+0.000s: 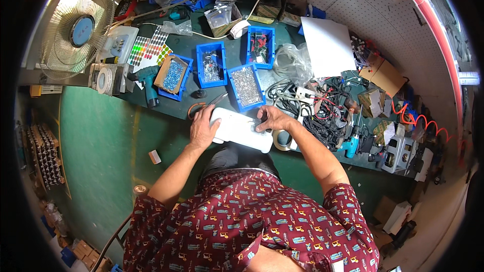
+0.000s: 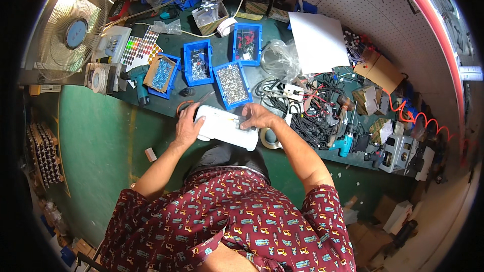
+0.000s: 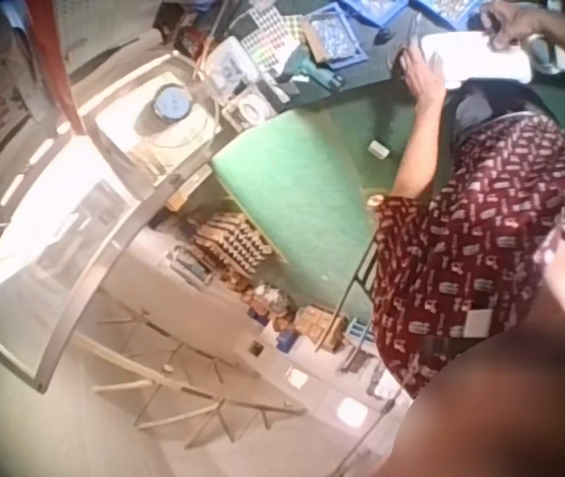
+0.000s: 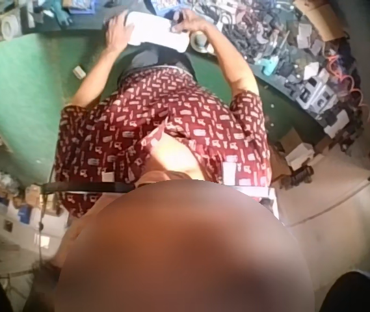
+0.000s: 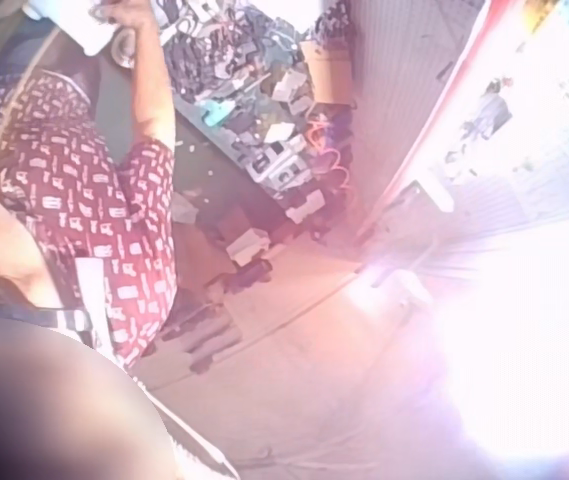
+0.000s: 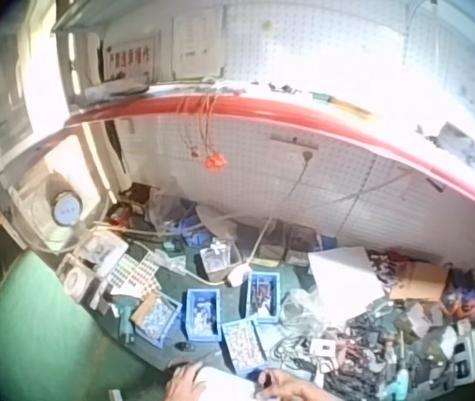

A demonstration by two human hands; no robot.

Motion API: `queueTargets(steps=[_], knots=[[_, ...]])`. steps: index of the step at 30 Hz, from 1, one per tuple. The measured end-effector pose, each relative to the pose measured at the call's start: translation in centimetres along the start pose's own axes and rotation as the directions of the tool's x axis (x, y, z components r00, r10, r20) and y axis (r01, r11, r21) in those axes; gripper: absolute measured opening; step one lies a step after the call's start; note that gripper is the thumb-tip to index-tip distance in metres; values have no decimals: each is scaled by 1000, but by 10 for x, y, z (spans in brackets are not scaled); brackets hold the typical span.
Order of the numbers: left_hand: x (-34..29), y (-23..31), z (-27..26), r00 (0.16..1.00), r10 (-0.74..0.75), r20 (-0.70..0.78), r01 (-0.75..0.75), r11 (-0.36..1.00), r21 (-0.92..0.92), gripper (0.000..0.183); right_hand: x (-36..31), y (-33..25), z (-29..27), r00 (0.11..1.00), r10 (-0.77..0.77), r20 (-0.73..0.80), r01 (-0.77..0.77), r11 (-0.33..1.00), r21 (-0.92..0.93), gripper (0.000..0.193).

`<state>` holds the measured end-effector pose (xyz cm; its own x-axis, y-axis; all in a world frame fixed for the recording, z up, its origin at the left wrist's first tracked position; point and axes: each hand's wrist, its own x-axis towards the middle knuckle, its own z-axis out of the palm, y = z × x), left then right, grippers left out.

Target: The person assembles a small white plastic device using a roll of tape, scissors, and a black cylindrical component. They cut tape, wrap it around the device, insert the black component, and secure it with additional tape. The person also handles a white foam sheet and a plastic bag during the process.

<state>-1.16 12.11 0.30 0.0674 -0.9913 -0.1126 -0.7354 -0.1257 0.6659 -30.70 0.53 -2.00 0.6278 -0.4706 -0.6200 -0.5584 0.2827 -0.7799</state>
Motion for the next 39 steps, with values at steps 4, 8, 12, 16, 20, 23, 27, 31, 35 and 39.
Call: queueTargets(steps=[4,8,12,16,20,23,27,31,35,39], knots=[[-2,0,14,1000,30,-6,-30,999,-11,58,-11,0,-11,999,-50,-6,50,998,30,51],[0,6,12,999,18,50,-18,1000,-5,61,-21,18,-16,995,-55,-79,59,997,49,46],[-2,4,15,996,20,81,-17,999,-39,63,-30,5,-20,986,-99,-137,114,988,105,47],[3,16,8,995,99,28,-100,994,40,61,-47,-14,-24,982,-84,-166,130,950,284,44],[17,87,-25,943,274,188,-268,962,-57,54,-68,-45,-30,994,-113,8,103,927,359,45],[23,132,-37,796,471,380,-465,878,-113,30,-84,-61,-25,974,-215,75,189,948,255,44],[22,140,-43,691,567,448,-577,806,-131,21,-109,-70,-17,972,-146,183,54,901,431,43],[15,147,-47,687,578,440,-521,815,-255,22,-131,-103,-2,954,-18,298,-26,990,141,50],[12,153,-58,608,470,640,-424,873,-239,25,-132,-100,3,946,-39,322,10,996,91,43],[1,93,-62,628,506,592,-435,858,-272,20,-135,-69,-12,928,-4,374,-38,994,104,39]])
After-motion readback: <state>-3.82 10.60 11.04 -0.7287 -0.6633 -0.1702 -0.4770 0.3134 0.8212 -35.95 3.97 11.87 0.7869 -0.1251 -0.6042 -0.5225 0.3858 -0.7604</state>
